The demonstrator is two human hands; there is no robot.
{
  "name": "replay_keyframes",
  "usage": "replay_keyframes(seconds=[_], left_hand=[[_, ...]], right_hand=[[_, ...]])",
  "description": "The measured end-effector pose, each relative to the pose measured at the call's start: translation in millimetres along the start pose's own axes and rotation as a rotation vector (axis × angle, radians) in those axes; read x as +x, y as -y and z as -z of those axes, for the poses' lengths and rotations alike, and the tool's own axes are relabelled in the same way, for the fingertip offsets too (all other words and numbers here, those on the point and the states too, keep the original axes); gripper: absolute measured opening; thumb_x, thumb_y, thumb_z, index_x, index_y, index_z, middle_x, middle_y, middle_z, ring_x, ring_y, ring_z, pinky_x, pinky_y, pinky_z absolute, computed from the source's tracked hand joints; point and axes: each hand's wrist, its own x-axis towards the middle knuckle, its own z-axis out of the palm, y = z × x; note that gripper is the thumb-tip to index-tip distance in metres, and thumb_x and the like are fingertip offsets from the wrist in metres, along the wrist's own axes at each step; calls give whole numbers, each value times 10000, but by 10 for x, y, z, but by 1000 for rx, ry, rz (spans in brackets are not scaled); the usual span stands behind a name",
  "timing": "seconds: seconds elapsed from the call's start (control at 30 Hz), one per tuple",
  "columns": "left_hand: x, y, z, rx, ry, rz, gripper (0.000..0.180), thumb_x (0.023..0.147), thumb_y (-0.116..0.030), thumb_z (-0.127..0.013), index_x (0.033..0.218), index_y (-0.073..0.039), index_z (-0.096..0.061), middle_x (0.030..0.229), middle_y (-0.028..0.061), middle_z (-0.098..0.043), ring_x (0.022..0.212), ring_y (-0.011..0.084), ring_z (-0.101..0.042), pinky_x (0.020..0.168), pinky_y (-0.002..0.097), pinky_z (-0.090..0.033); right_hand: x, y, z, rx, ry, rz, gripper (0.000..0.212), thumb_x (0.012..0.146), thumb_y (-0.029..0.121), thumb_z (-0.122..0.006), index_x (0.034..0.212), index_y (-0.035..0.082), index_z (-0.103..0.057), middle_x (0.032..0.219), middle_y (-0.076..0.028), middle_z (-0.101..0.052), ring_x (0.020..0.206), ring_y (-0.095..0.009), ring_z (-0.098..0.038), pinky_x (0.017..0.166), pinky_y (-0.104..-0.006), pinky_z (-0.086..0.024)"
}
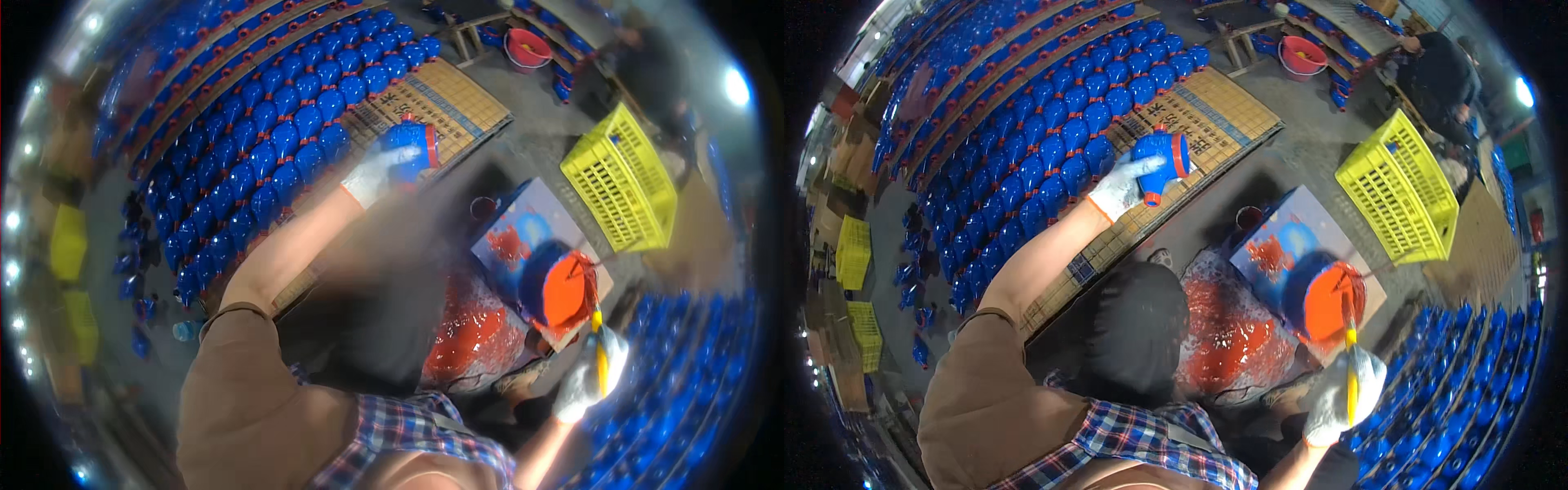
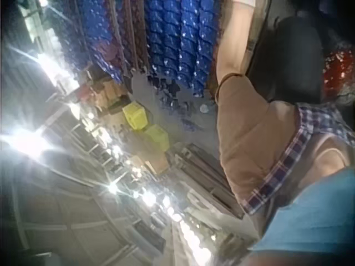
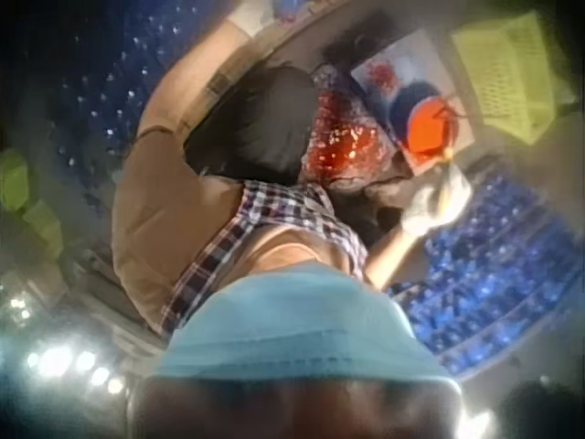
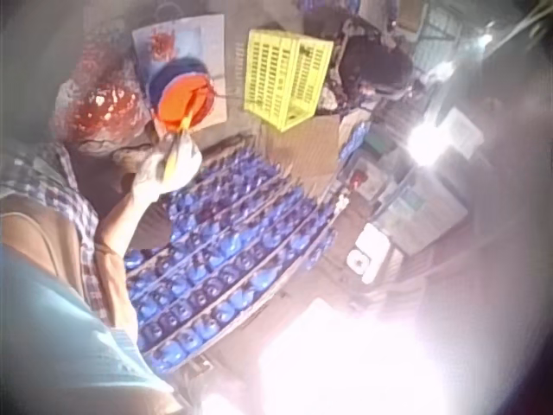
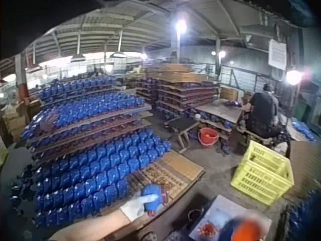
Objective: The recorder is painting a blue bulbous object with orange paint using a hand brush.
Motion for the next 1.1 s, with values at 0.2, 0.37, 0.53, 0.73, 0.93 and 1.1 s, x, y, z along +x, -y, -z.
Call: replay_keyframes(seconds=[0.2,0.37,0.53,0.73,0.93,1.1], left_hand=[[636,225,672,625,-373,-20,661,631,-193,-855,1163,17,-524,1051,117,-633,924,203,-644,743,327,-546],[1046,48,1010,1752,-605,153,929,507,-450,-836,1219,14,-460,1115,237,-575,1069,367,-591,906,411,-492],[1231,-69,1464,2127,-590,181,831,545,-473,-807,1176,-29,-501,1115,193,-580,1045,352,-550,908,403,-475],[1711,34,1455,2158,-493,-97,487,677,-501,-696,883,-60,-682,928,170,-672,858,326,-675,735,429,-558],[696,-473,3028,2257,-471,-282,858,697,-578,-683,1304,-10,-472,1141,210,-579,1025,358,-578,874,443,-481],[909,215,1282,2375,-539,-374,905,684,-702,-604,1243,3,-514,1137,279,-525,999,463,-533,793,541,-476]], right_hand=[[361,-189,-189,-97,117,-26,180,820,-52,-617,999,-36,-616,894,-142,-586,809,-261,-563,741,-363,-462],[543,-358,-359,-41,147,49,203,821,-60,-613,1022,-28,-609,886,-138,-575,783,-247,-550,713,-351,-454],[594,-336,-510,-51,219,31,225,821,-64,-607,1041,-14,-607,905,-142,-573,790,-247,-552,715,-347,-458],[698,-279,-339,-401,200,-42,135,697,90,-661,829,91,-634,797,-99,-603,761,-279,-588,685,-371,-473],[1222,-189,-262,-202,570,-297,145,801,260,-666,898,154,-684,693,-93,-598,587,-281,-549,537,-398,-414],[1166,-508,877,-565,212,250,325,786,176,-641,1109,210,-639,700,-72,-604,593,-264,-592,534,-358,-452]])
